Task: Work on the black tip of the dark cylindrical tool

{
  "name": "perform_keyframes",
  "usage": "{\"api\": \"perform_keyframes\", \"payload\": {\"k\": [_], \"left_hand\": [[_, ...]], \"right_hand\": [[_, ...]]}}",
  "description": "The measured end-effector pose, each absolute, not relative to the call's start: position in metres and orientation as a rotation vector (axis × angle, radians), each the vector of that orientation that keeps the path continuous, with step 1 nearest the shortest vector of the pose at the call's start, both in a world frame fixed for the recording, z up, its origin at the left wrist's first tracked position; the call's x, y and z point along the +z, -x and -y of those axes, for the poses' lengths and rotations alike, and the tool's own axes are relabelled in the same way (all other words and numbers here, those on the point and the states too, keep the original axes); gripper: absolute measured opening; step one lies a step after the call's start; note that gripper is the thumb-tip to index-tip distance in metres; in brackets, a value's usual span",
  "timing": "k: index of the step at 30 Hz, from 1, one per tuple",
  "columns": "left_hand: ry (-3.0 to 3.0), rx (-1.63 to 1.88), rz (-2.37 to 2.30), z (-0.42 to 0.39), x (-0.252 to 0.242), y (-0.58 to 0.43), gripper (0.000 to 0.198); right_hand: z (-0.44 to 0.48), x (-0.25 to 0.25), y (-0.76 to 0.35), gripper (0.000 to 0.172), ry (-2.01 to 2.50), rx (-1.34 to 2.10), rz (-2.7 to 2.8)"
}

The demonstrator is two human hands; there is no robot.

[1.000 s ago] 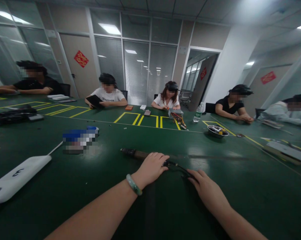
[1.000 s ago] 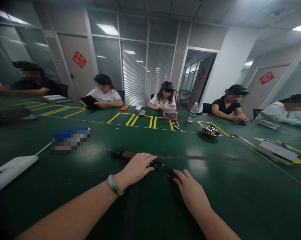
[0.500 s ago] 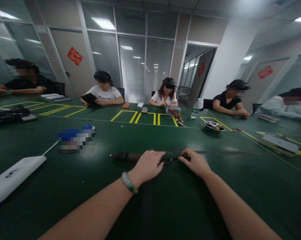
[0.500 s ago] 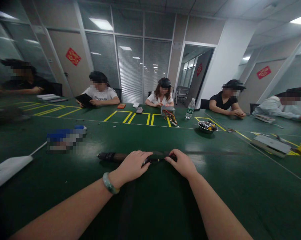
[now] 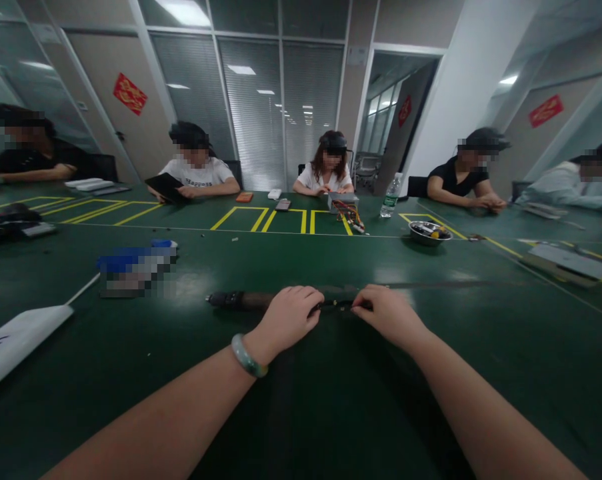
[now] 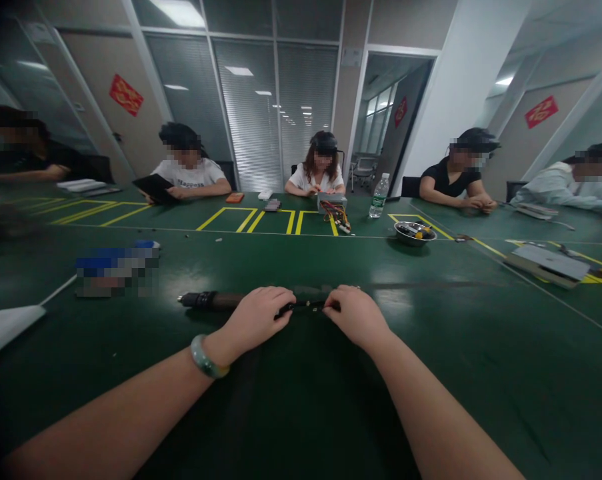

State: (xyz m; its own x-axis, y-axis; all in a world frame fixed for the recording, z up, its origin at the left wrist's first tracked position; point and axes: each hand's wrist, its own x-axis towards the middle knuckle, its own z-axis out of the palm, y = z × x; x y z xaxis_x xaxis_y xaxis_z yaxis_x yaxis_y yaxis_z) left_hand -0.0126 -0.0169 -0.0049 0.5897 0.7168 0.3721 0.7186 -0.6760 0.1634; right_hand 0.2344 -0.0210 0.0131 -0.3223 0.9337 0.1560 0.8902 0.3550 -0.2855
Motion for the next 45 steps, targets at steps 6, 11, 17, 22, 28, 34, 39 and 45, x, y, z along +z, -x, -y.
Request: {"api": "perform_keyframes", "payload": {"k": [6, 11, 17, 22, 28, 34, 39, 45], "left_hand": [[2.797, -0.712, 1.224, 0.012, -0.010, 0.010, 0.016], [2.787, -0.787, 1.215, 0.009, -0.016, 0.008, 0.015], [2.777, -0.826, 1.231, 0.008, -0.016, 0.010, 0.016], [2.775, -0.826, 1.243, 0.007, -0.017, 0.010, 0.017], [2.811, -0.819, 1.254, 0.007, -0.016, 0.009, 0.016], [2.810, -0.843, 1.288, 0.008, -0.016, 0.010, 0.016], [2.799, -0.867, 1.314, 0.007, -0.017, 0.010, 0.024], [2.795, -0.878, 1.307, 0.008, -0.014, 0.010, 0.031]], "right_hand": [[0.025, 0.001, -0.211, 0.006, 1.620, 0.356, 2.197], [0.021, -0.013, -0.204, 0.005, 1.598, 0.346, 2.113], [0.022, -0.020, -0.200, 0.005, 1.500, 0.339, 2.070], [0.021, -0.021, -0.199, 0.006, 1.462, 0.268, 2.088], [0.016, -0.022, -0.198, 0.005, 1.395, 0.054, 2.207], [0.014, -0.017, -0.196, 0.002, 1.299, -0.105, 2.338], [0.010, -0.017, -0.196, 0.005, 1.277, -0.152, 2.386], [0.003, -0.018, -0.194, 0.008, 1.352, -0.197, 2.473]]}}
